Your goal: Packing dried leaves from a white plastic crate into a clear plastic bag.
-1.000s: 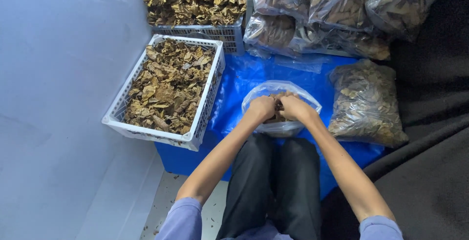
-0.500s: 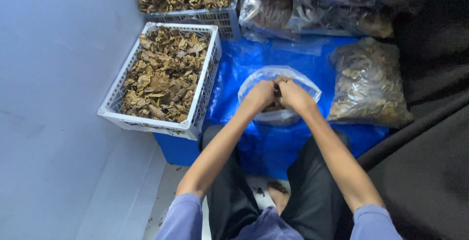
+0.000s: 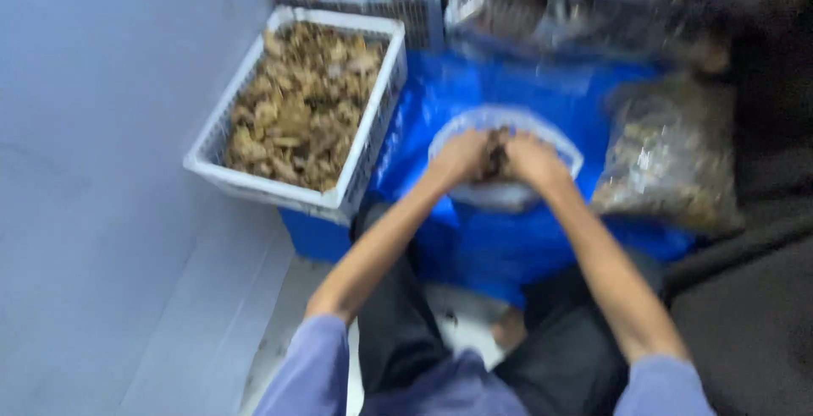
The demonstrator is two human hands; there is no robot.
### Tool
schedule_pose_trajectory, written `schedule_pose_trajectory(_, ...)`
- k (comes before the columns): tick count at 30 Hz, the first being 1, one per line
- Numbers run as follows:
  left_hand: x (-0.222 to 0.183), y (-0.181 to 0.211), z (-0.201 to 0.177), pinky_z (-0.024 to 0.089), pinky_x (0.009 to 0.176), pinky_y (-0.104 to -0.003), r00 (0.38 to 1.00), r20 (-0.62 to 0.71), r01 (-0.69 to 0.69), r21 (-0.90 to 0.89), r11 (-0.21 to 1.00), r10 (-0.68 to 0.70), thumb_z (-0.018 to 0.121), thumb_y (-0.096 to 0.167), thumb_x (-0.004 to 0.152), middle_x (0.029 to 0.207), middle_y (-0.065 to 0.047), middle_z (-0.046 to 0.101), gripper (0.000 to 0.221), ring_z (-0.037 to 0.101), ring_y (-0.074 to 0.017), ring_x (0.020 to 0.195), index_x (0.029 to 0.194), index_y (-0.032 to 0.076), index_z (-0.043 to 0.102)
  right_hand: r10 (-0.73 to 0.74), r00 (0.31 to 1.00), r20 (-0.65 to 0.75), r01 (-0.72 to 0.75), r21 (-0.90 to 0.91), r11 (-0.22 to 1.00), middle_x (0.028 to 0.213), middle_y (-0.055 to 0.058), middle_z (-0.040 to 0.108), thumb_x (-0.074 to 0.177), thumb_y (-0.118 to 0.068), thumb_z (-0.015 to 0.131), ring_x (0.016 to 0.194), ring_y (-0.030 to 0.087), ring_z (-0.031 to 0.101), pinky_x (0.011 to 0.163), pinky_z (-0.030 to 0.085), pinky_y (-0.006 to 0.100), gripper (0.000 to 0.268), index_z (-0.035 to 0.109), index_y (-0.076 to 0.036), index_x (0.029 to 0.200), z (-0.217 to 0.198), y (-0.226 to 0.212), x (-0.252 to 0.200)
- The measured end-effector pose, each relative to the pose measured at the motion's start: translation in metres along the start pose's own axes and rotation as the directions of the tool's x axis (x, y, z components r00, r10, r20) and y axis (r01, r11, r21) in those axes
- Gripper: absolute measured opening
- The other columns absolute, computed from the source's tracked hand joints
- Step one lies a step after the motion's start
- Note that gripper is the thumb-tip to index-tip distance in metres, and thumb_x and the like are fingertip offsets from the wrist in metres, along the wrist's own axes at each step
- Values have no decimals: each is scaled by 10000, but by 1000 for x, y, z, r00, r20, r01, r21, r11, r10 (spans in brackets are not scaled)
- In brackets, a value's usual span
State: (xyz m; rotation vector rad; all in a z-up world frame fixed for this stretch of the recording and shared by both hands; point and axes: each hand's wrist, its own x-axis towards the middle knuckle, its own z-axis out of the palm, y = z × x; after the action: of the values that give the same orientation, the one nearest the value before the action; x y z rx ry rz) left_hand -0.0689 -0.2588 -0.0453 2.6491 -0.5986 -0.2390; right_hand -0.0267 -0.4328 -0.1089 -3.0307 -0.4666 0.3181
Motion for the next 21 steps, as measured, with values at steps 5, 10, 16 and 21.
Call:
schedule_pose_trajectory(5,36,-28,22,598,717,-634,995,-98,-21,33,999,24,745,30,805,989,-325,702,296,721,-512,884,1084,-68,731,25,1000,5,-26,176,984,1362,335,584,903,-184,729,1247,502,591,965,502,648,627,518,-49,1477,-45,-17,-31)
schedule_pose_trajectory(10,59,-50,48,538,824,-728,998,31,55,60,997,-56,696,18,834,1277,-341,563,476,614,-578,1122,1305,-9,636,-17,993,115,-11,241,970,1407,373,548,957,-151,655,1270,520,570,1004,488,642,607,461,42,1499,-94,-49,-68)
schedule_pose_trajectory(16,42,-22,35,508,938,-720,999,40,-11,46,999,9,692,-32,805,1432,-355,402,708,462,-640,1260,1466,-43,438,49,999,-16,-48,97,994,1410,346,526,910,-292,718,1286,555,524,959,463,726,748,404,-74,1553,-36,-28,-23)
schedule_pose_trajectory(21,68,-57,102,531,760,-613,994,-76,-52,261,964,74,676,-34,693,1185,-283,463,624,518,-539,1058,1273,-75,448,118,980,159,-119,-1,993,1657,257,177,861,-345,779,1469,526,246,1099,334,722,954,240,-154,1624,65,-1,38)
